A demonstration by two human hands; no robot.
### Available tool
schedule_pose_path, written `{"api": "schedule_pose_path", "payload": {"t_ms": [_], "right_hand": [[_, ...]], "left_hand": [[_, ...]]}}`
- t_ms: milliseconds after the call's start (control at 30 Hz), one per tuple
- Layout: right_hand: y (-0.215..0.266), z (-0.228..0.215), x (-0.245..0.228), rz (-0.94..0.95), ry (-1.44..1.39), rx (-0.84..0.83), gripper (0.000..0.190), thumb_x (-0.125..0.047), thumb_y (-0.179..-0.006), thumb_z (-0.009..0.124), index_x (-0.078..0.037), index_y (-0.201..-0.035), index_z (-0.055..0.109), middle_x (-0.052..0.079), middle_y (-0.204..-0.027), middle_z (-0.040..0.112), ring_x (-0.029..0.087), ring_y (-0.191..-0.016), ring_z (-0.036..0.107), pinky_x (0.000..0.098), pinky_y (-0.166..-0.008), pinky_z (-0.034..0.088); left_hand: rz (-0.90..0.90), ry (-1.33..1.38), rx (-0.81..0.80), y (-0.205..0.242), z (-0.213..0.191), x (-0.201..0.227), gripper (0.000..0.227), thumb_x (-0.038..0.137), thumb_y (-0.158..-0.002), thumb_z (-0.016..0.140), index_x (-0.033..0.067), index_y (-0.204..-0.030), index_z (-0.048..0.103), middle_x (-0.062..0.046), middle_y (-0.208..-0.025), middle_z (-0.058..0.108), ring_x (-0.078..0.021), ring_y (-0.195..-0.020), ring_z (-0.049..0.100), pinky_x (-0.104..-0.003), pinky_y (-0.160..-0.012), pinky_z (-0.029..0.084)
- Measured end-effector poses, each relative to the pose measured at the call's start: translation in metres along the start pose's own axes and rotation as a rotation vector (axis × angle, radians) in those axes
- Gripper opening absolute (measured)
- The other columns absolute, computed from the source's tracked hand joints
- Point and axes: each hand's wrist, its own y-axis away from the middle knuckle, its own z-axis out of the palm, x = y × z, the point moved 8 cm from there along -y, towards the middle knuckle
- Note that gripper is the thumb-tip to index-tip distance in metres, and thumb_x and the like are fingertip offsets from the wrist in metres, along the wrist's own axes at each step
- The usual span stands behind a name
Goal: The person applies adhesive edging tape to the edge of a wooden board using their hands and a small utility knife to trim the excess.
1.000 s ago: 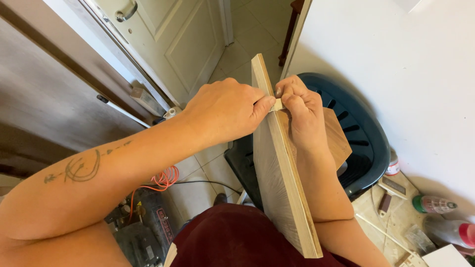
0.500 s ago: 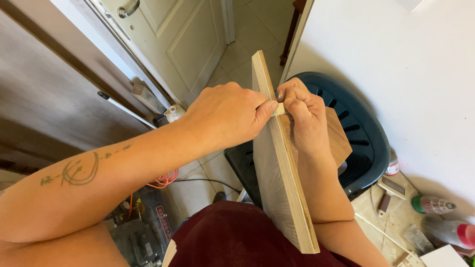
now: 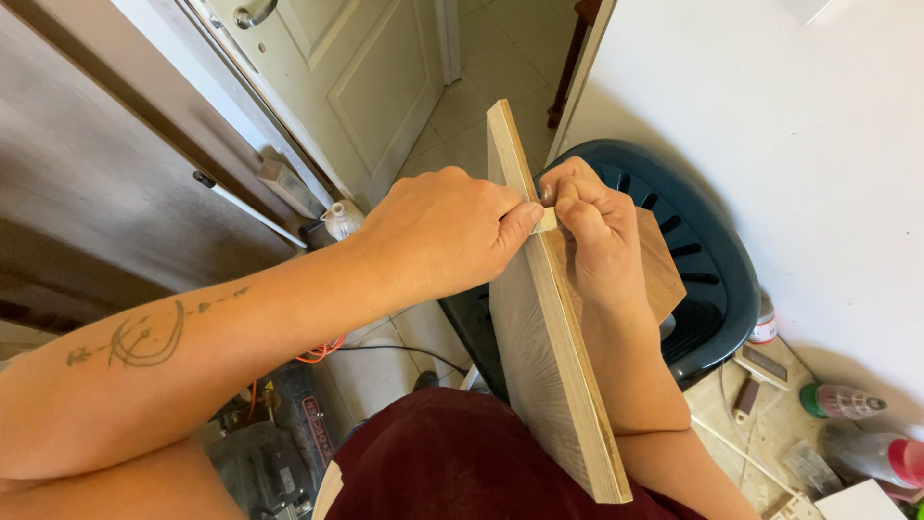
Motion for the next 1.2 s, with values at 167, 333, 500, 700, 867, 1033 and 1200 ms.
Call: {"api": "schedule_pose_path", "payload": {"t_ms": [167,333,500,700,867,1033,1200], "right_hand": [[0.004,0.0,-0.001,0.013,-0.012,-0.005,0.03,-0.011,-0.09,0.053,-0.011,-0.064,0.037,0.01,-0.088,0.051,0.012,-0.081,0.039,0.0262,-0.068,0.033],[0.01,0.002,-0.009,0.014,-0.005,0.002,0.029,-0.01,-0.09,0.052,-0.01,-0.066,0.037,0.01,-0.09,0.051,0.013,-0.083,0.039,0.0267,-0.071,0.034],[0.013,0.003,-0.014,0.007,-0.003,0.006,0.028,-0.01,-0.09,0.051,-0.011,-0.066,0.039,0.008,-0.091,0.051,0.011,-0.082,0.038,0.0261,-0.07,0.032],[0.013,0.006,-0.016,-0.02,-0.043,-0.006,0.028,-0.01,-0.091,0.052,-0.009,-0.065,0.041,0.01,-0.091,0.052,0.013,-0.082,0.041,0.0263,-0.069,0.034],[0.014,0.011,-0.023,-0.034,-0.021,-0.023,0.03,-0.01,-0.09,0.052,-0.011,-0.062,0.04,0.008,-0.089,0.052,0.011,-0.079,0.038,0.0271,-0.067,0.031],[0.019,0.011,-0.023,-0.034,-0.025,-0.018,0.03,-0.012,-0.089,0.054,-0.01,-0.063,0.04,0.01,-0.089,0.053,0.012,-0.079,0.04,0.0281,-0.067,0.032],[0.023,0.014,-0.037,-0.006,-0.005,-0.044,0.024,0.0,-0.085,0.04,-0.014,-0.068,0.035,0.005,-0.089,0.051,0.016,-0.083,0.043,0.0306,-0.078,0.037]], "left_hand": [[-0.033,-0.002,-0.036,0.003,0.003,0.001,0.051,0.043,-0.106,0.033,0.0182,-0.071,0.061,-0.005,-0.056,0.061,-0.0295,-0.062,0.065,-0.041,-0.068,0.053],[-0.042,-0.023,-0.053,0.007,0.005,0.006,0.052,0.044,-0.106,0.032,0.0177,-0.072,0.062,-0.006,-0.057,0.061,-0.0305,-0.063,0.066,-0.042,-0.068,0.053],[-0.034,-0.047,-0.048,0.01,0.007,0.011,0.052,0.043,-0.107,0.033,0.0164,-0.074,0.064,-0.008,-0.059,0.062,-0.033,-0.065,0.067,-0.044,-0.069,0.053],[-0.043,-0.044,-0.04,0.015,0.007,0.011,0.053,0.045,-0.107,0.031,0.0172,-0.073,0.061,-0.007,-0.056,0.06,-0.0316,-0.063,0.066,-0.043,-0.068,0.053],[-0.067,-0.034,-0.049,0.016,0.01,0.009,0.056,0.047,-0.108,0.03,0.0175,-0.072,0.062,-0.006,-0.056,0.061,-0.0299,-0.061,0.066,-0.042,-0.067,0.053],[-0.057,-0.024,-0.053,0.021,0.011,0.012,0.054,0.045,-0.108,0.031,0.0171,-0.074,0.062,-0.007,-0.055,0.061,-0.0319,-0.061,0.067,-0.043,-0.067,0.055],[-0.048,-0.135,-0.055,0.022,0.019,0.015,0.052,0.046,-0.111,0.031,0.0179,-0.088,0.068,-0.005,-0.072,0.071,-0.0361,-0.072,0.063,-0.055,-0.062,0.048]]}}
